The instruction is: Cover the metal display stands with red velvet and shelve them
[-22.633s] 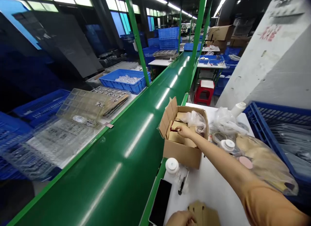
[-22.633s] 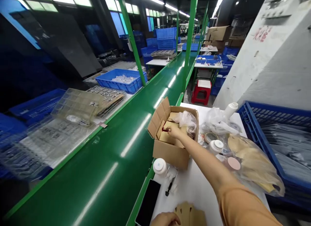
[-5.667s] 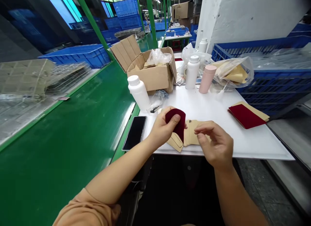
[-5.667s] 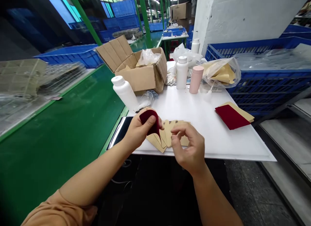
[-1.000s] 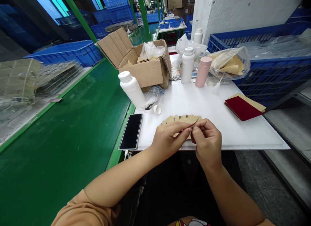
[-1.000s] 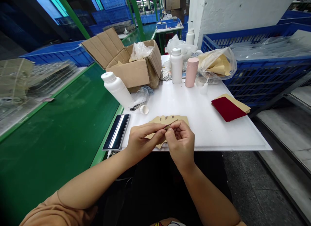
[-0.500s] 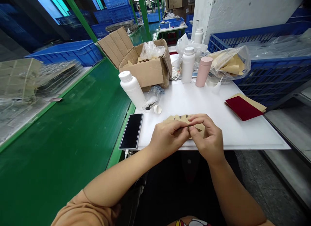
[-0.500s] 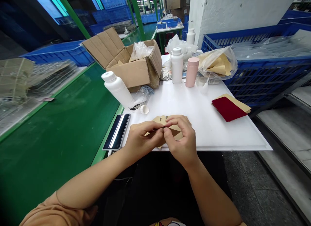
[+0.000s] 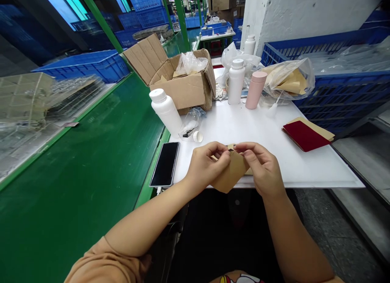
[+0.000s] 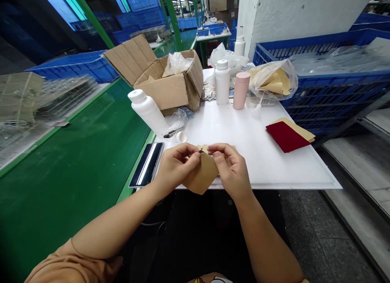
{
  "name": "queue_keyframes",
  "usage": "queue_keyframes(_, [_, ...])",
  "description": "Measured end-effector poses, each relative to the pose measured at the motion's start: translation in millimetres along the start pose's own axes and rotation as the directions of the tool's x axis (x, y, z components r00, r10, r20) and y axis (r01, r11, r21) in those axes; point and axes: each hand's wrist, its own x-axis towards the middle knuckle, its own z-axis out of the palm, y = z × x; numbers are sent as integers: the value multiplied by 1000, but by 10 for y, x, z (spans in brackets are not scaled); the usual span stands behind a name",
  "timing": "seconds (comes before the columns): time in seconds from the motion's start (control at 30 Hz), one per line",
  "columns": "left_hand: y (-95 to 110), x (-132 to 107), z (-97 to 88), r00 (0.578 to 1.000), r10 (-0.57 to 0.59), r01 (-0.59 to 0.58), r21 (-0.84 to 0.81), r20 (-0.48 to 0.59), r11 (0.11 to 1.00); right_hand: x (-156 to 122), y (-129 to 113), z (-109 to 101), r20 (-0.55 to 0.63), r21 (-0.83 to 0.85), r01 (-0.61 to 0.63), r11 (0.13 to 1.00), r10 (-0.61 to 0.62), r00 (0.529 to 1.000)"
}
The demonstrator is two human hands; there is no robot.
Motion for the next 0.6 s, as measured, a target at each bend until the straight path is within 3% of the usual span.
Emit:
queue_keyframes(0.07, [-37,20,-3,998,-36,33,-74,-50,997,16,22,-18,75,38,-82,996,79,994])
queue_keyframes(0.13, [-78,37,0,996,-55,45,-146,-65,988,46,48,-64,74,75,-127,989,122,990])
queue_keyframes(0.27, [-168,62,7,1000,19,-18,-222,4,975,177,139,-319,-251,48,-29,998,41,967])
queue_keyframes(0.37, [-233,53,17,981,169,-174,51,100,983,292,274,-580,-331,-116,-77,990,35,943])
queue_keyframes(0.4, [-254,37,32,960,208,-242,183,187,953,321,327,-649,-320,-178,-119,977,57,946])
queue_keyframes(0.47, [-296,-23,90,876,239,-407,379,418,831,355,424,-739,-286,-322,-198,926,104,953])
queue_keyframes(0.53, [-338,-112,178,771,209,-544,451,601,708,364,487,-769,-260,-487,-238,840,121,958])
queue_keyframes(0.6, [-375,-206,268,711,153,-609,491,687,623,361,507,-764,-239,-638,-239,732,107,965])
